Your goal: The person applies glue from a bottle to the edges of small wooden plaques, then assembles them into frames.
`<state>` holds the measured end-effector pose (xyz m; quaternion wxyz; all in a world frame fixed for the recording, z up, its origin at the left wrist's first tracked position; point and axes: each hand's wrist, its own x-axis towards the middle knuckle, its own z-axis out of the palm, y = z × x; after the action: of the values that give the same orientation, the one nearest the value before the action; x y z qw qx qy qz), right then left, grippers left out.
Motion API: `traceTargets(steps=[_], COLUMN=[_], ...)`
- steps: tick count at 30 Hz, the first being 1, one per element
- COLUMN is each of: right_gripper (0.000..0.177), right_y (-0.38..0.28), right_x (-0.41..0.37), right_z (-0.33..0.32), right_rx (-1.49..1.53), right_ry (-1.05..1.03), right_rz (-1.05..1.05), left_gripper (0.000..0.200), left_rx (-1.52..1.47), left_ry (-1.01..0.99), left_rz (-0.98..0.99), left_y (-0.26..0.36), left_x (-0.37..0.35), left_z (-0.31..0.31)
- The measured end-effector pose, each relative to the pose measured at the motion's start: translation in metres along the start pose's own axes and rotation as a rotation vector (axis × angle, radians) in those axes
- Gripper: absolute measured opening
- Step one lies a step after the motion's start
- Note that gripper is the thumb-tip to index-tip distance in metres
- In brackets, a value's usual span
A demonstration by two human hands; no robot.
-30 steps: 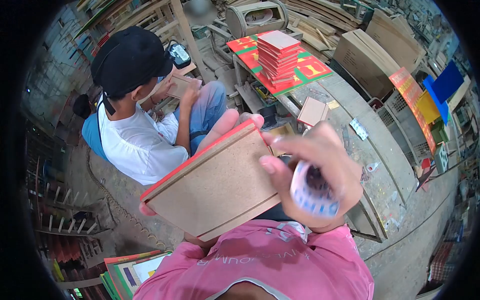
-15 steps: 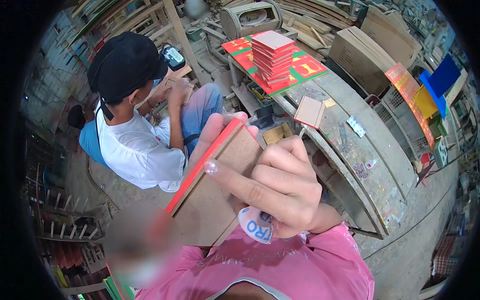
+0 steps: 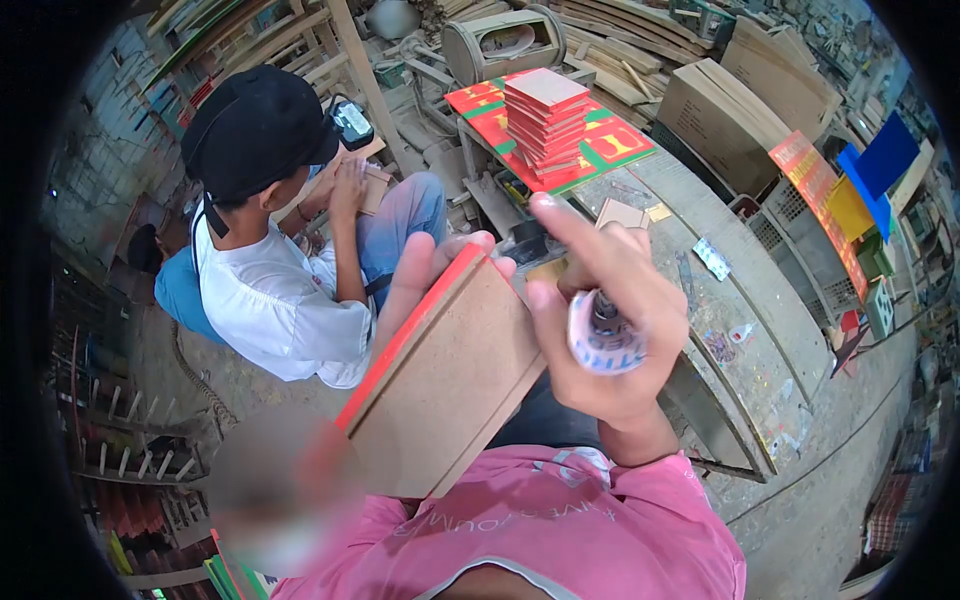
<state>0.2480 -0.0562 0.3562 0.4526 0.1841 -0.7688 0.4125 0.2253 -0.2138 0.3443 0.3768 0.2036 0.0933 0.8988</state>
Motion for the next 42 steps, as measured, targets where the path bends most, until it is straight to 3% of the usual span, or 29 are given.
traceTargets(steps=[2,3,6,11,15,17,24,26,30,32,39,42], right_gripper=[0.062,0.075,0.079,0.055,0.052,0.053,0.049,0.040,0.030,0.020,0.023,0.022], right_y=[-0.007,-0.005,-0.008,0.005,0.003,0.000,-0.001,0.008,0.004,0.000,0.001,-0.004], right_x=[-0.001,-0.002,0.003,0.000,-0.006,-0.004,-0.003,-0.001,0.001,0.000,-0.003,0.003], right_z=[-0.001,-0.001,-0.004,-0.018,-0.027,-0.028,-0.016,-0.017,-0.018,-0.021,-0.024,-0.026], right_rx=[0.451,0.565,0.773,0.343,0.347,0.412,0.630,0.527,0.391,0.315,0.295,0.197], right_ry=[0.061,0.060,0.152,0.120,0.085,0.030,0.142,0.111,0.114,0.135,0.119,0.098], right_rz=[0.309,0.398,0.480,0.261,0.314,0.329,0.296,0.130,0.087,0.103,0.162,0.083], left_gripper=[0.050,0.057,0.077,0.113,0.136,0.161,0.154,0.152,0.150,0.107,0.099,0.082], left_rx=[-0.019,-0.037,-0.093,-0.189,-0.245,-0.202,-0.272,-0.295,-0.439,-0.296,-0.169,0.039], left_ry=[-0.012,-0.025,-0.070,-0.141,-0.183,-0.281,-0.357,-0.384,-0.323,-0.229,-0.241,-0.105], left_rz=[0.007,0.012,0.026,0.056,0.072,0.007,-0.047,-0.062,-0.051,-0.146,-0.148,0.125], left_y=[0.000,0.000,-0.004,-0.010,-0.012,-0.005,-0.002,-0.004,-0.004,0.002,0.004,-0.006], left_x=[-0.001,-0.003,-0.007,-0.014,-0.015,-0.013,-0.010,-0.010,-0.016,-0.019,-0.015,-0.013], left_z=[0.000,0.000,0.000,0.001,-0.002,-0.005,-0.010,-0.011,-0.002,0.000,-0.007,-0.006])
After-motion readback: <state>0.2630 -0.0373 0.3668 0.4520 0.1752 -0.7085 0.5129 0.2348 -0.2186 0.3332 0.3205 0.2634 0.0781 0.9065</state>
